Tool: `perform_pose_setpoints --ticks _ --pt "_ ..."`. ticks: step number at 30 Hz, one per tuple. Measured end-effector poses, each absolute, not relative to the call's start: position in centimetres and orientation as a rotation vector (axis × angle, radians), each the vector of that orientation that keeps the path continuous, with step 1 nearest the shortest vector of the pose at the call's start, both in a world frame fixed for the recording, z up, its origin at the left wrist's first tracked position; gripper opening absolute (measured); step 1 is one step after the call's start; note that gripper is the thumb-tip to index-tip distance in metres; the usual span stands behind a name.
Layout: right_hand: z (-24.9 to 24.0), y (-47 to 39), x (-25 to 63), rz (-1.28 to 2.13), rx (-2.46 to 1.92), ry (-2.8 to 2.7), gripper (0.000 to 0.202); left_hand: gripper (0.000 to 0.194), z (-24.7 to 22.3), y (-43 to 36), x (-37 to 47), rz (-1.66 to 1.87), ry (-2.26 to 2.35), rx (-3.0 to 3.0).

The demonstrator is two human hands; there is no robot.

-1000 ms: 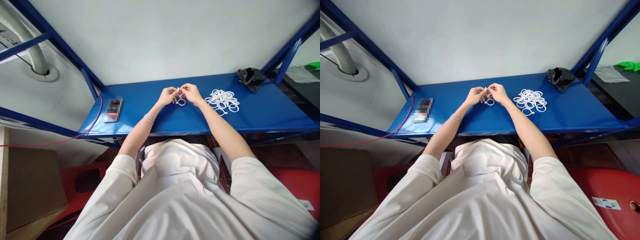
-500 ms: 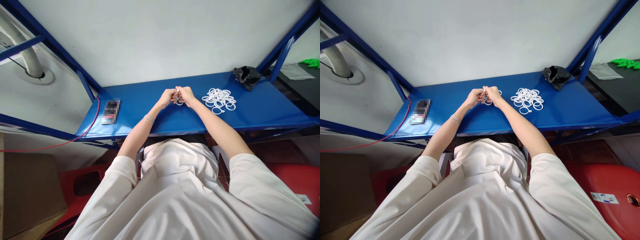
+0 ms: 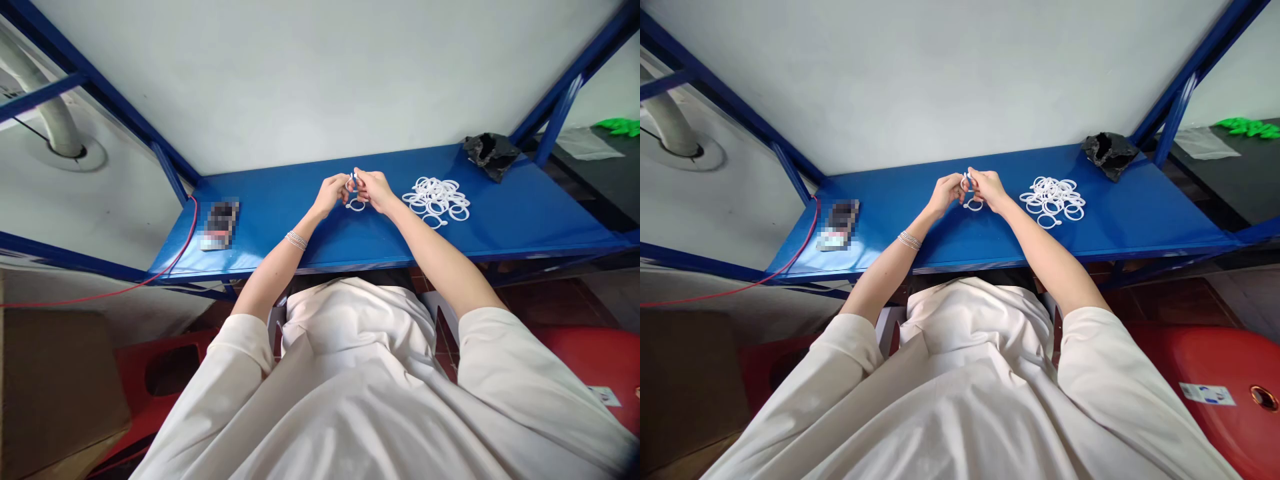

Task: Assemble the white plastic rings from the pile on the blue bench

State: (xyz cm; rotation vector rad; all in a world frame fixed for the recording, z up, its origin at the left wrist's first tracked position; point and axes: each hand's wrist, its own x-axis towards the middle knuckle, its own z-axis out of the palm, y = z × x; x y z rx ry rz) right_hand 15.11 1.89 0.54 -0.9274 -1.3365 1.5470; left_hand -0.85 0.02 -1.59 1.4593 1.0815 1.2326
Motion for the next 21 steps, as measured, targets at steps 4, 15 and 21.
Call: perform_pose_setpoints --ticks 4,15,21 --pt "0.5 1.9 15.2 1.525 -0.890 -1.323 0.061 0.037 -2.3 0.5 -1.1 1.394 1.215 1.503" --pt "-2.0 3.8 15.4 1.105 -0.981 -1.699 0.056 0.032 -3.0 0.6 -1.9 1.332 1.351 1.719" --pt "-2.5 4.1 15.8 0.706 -1.029 -1.972 0.050 0.023 -3.0 0.6 -1.9 1.294 1.389 1.726"
